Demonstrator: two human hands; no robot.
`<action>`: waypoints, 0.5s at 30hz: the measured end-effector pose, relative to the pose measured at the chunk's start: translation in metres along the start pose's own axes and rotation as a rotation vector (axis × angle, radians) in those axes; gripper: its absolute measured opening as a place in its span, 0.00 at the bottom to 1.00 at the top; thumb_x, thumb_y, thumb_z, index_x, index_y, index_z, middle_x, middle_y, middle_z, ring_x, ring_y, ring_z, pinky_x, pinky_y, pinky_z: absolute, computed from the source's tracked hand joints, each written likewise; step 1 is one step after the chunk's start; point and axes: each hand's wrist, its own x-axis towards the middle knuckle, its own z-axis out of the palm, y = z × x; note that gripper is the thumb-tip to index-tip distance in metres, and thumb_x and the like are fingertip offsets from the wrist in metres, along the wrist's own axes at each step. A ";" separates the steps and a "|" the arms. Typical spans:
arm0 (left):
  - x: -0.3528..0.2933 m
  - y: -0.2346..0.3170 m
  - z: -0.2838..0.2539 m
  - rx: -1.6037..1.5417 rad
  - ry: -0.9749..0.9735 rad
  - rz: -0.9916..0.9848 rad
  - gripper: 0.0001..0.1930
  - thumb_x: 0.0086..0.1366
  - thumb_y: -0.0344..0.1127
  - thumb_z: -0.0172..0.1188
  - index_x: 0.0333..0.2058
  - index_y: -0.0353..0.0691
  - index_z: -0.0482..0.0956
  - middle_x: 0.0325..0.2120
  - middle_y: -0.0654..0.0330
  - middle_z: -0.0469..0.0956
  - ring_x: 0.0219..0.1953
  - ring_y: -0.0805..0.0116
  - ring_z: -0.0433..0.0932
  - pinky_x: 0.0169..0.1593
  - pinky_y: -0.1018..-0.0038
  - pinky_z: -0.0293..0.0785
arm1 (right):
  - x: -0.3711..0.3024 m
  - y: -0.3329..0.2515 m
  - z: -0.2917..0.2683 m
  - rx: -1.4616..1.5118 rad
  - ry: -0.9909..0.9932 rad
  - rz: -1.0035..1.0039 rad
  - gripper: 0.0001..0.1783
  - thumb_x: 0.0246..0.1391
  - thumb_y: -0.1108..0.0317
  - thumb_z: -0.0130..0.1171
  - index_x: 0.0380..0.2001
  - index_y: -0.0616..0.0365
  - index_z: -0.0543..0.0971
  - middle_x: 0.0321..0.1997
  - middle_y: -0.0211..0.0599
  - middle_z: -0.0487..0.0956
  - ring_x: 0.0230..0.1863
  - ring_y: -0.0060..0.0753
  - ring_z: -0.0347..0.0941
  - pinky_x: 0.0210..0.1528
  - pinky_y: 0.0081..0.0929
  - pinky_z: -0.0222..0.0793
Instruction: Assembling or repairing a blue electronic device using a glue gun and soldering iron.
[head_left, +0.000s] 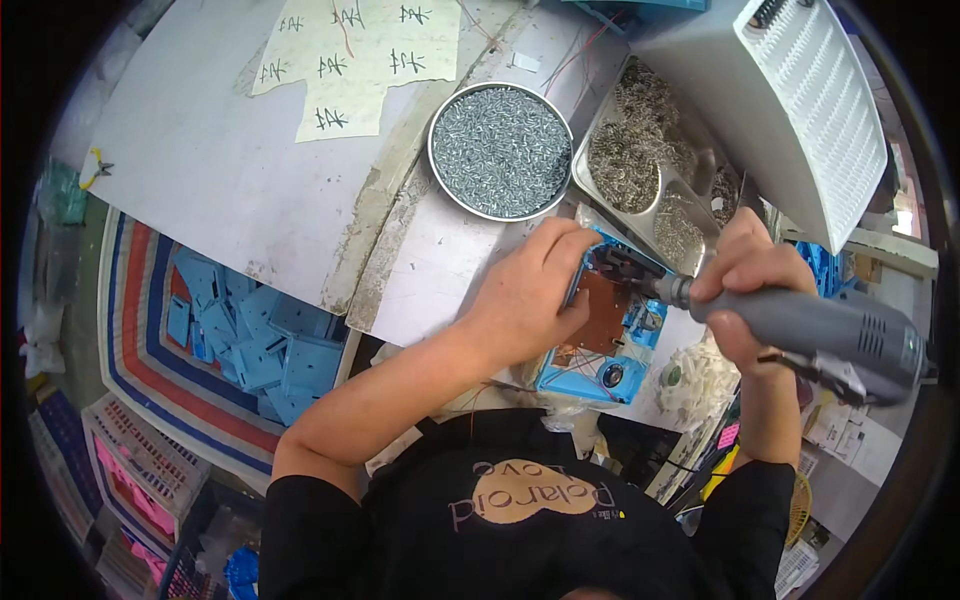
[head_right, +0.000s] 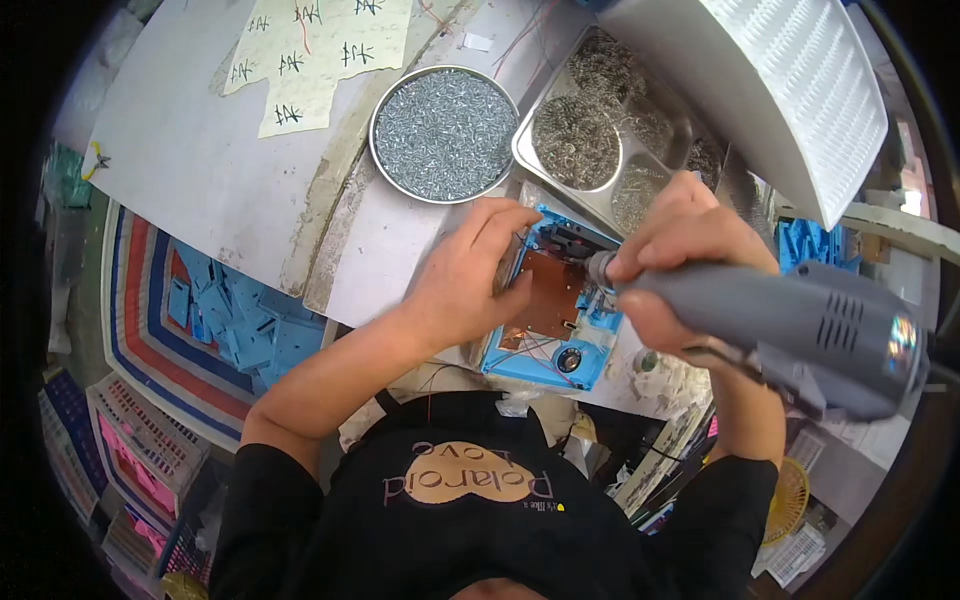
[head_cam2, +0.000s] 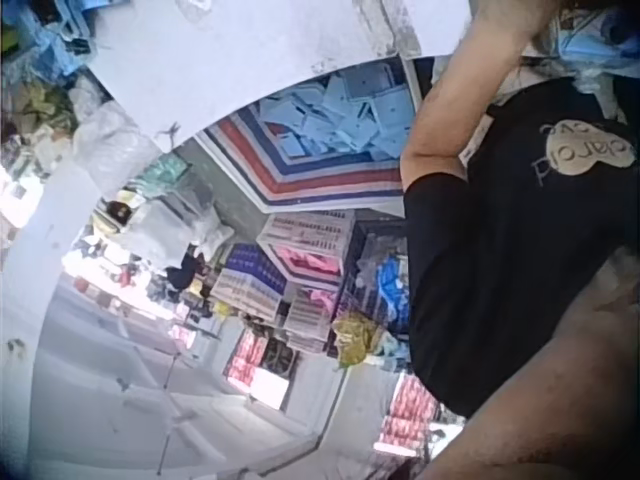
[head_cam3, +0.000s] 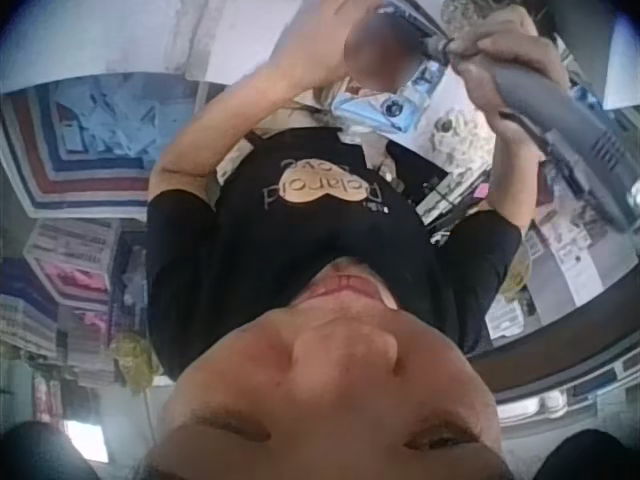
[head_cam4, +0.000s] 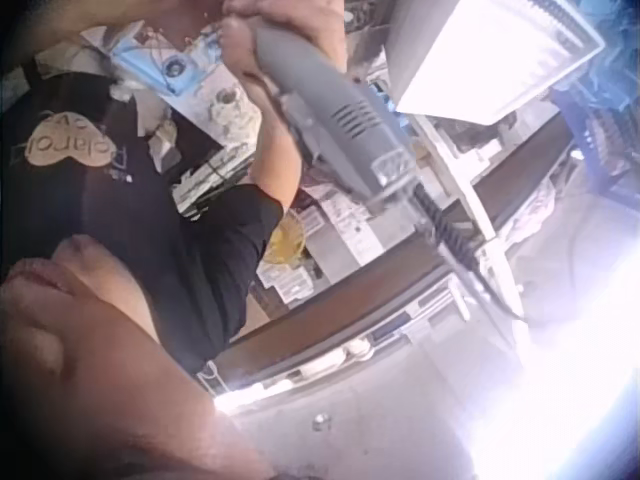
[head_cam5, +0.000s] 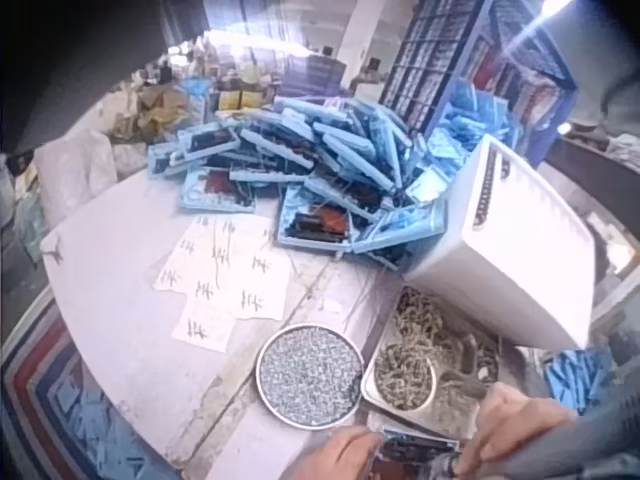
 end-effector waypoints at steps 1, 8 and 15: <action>0.002 0.001 -0.002 0.022 -0.009 -0.013 0.25 0.54 0.25 0.68 0.52 0.39 0.74 0.51 0.51 0.72 0.39 0.53 0.79 0.42 0.63 0.77 | -0.005 0.001 0.000 0.037 0.049 0.030 0.17 0.49 0.69 0.73 0.39 0.54 0.75 0.32 0.37 0.84 0.35 0.29 0.74 0.40 0.29 0.67; 0.004 0.000 0.001 0.137 0.104 0.135 0.05 0.59 0.28 0.69 0.34 0.37 0.83 0.29 0.58 0.79 0.29 0.60 0.79 0.33 0.67 0.76 | -0.027 0.003 -0.013 0.171 0.332 0.174 0.17 0.50 0.66 0.73 0.37 0.58 0.75 0.32 0.38 0.81 0.36 0.29 0.77 0.42 0.25 0.72; 0.000 0.027 -0.011 0.237 0.074 0.084 0.05 0.59 0.28 0.70 0.31 0.37 0.81 0.26 0.58 0.77 0.25 0.61 0.77 0.30 0.68 0.73 | -0.052 0.007 -0.019 0.195 0.417 0.221 0.16 0.51 0.69 0.72 0.40 0.59 0.76 0.34 0.36 0.82 0.37 0.25 0.79 0.42 0.23 0.75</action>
